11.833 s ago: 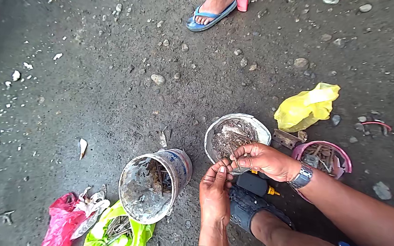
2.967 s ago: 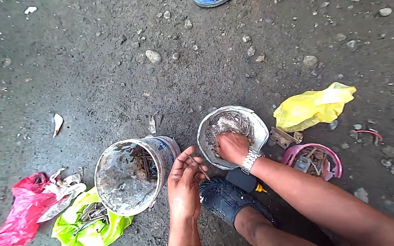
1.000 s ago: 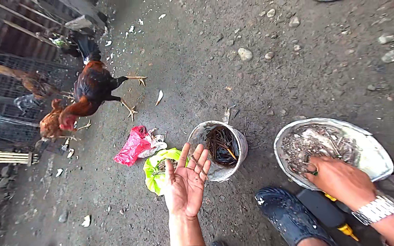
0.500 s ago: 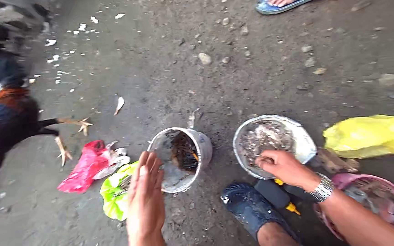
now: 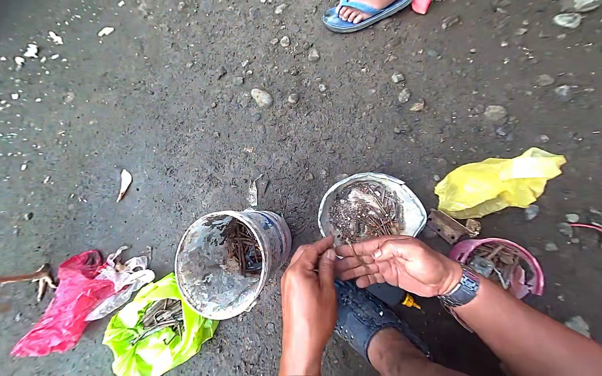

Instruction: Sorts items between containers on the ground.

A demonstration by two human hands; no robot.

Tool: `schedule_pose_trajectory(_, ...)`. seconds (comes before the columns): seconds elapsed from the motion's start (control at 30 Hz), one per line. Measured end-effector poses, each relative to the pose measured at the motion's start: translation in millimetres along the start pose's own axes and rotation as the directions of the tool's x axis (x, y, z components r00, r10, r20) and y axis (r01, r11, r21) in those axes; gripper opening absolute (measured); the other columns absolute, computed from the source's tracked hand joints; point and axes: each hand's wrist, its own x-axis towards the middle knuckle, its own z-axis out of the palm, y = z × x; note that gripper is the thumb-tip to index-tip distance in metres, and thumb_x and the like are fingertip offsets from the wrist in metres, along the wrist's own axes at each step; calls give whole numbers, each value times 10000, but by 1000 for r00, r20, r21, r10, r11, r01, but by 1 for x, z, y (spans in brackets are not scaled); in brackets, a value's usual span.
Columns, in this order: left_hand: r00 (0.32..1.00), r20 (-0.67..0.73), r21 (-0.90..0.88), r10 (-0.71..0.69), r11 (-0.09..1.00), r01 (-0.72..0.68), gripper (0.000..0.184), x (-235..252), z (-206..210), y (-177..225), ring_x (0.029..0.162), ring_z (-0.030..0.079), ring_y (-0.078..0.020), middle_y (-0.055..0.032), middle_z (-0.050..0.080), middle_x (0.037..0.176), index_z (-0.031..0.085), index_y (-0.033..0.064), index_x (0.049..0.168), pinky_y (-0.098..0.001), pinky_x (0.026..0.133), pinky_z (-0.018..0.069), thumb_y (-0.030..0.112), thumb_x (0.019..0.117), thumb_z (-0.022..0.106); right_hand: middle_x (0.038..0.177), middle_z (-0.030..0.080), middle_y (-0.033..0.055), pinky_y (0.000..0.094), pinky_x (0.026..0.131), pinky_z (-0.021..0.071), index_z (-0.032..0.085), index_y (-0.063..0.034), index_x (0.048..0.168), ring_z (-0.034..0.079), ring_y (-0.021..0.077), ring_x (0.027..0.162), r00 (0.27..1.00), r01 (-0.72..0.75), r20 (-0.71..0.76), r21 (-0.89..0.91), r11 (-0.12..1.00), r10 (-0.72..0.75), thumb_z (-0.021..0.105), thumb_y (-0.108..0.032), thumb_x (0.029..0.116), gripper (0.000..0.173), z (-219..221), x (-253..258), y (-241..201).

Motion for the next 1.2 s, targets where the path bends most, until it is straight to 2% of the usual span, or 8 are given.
schedule_pose_trajectory(0.23,961,203,-293,-186,925,241,197,16,6,-5,813,699,-138,-18,739,960,802,131,1013,-304,742,605,294,904,780,1328,674,143,417,1016,552,619,-33,1325,671,247,1199,998,-50,34,-53,997,52,298,-214,1007,487,8,-3,-6)
schedule_pose_trajectory(0.4,980,188,-303,-68,945,124,148,3,-10,-1,799,670,-129,-13,717,921,780,140,914,-287,702,569,287,912,757,1401,627,153,432,1036,536,510,-37,1480,638,261,1249,997,-81,0,-162,983,82,326,-221,1001,545,7,-11,-8)
schedule_pose_trajectory(0.47,997,71,-295,8,955,14,188,-12,-39,4,752,641,-108,1,691,903,752,145,909,-267,632,543,329,936,728,1349,667,133,416,969,554,513,-69,1496,666,243,1184,981,-105,-192,-377,920,33,387,-212,995,536,1,-16,-14)
schedule_pose_trajectory(0.63,937,-349,-274,-2,956,-100,113,-26,-116,-6,614,580,-27,71,658,764,680,137,900,-187,543,479,135,996,620,1029,711,-27,417,790,599,742,-226,1165,681,129,837,787,-416,-544,-816,402,-291,682,-200,977,199,-34,-12,-11)
schedule_pose_trajectory(0.73,859,-497,-235,-125,972,6,155,-21,-139,-17,570,562,-14,85,620,699,626,134,871,-166,496,445,137,1021,589,999,701,14,505,784,588,776,-229,1024,686,208,871,784,-544,-536,-836,70,-312,745,-321,923,140,-36,1,-2)
schedule_pose_trajectory(0.9,797,-585,-66,-152,988,140,155,-11,-146,-34,653,609,-19,53,648,822,659,72,1001,-181,535,482,225,1005,639,1011,713,98,537,924,534,768,-132,929,673,312,1025,804,-584,-528,-790,-189,-274,746,-369,900,240,-32,33,25)
schedule_pose_trajectory(1.1,852,-524,-116,9,990,-83,140,-16,-120,-24,701,630,-17,38,674,909,637,19,1079,-163,592,534,128,1001,599,1092,715,125,562,948,506,762,-94,977,663,337,1079,767,-637,-578,-740,-218,-280,674,-295,925,226,-34,48,35)
schedule_pose_trajectory(1.2,908,-405,-194,103,961,-196,90,-24,-96,-10,667,626,-27,50,692,886,657,33,1059,-191,594,552,81,993,618,951,704,46,484,883,531,742,-151,852,674,238,968,778,-574,-515,-815,-74,-359,657,-371,898,240,-20,31,26)
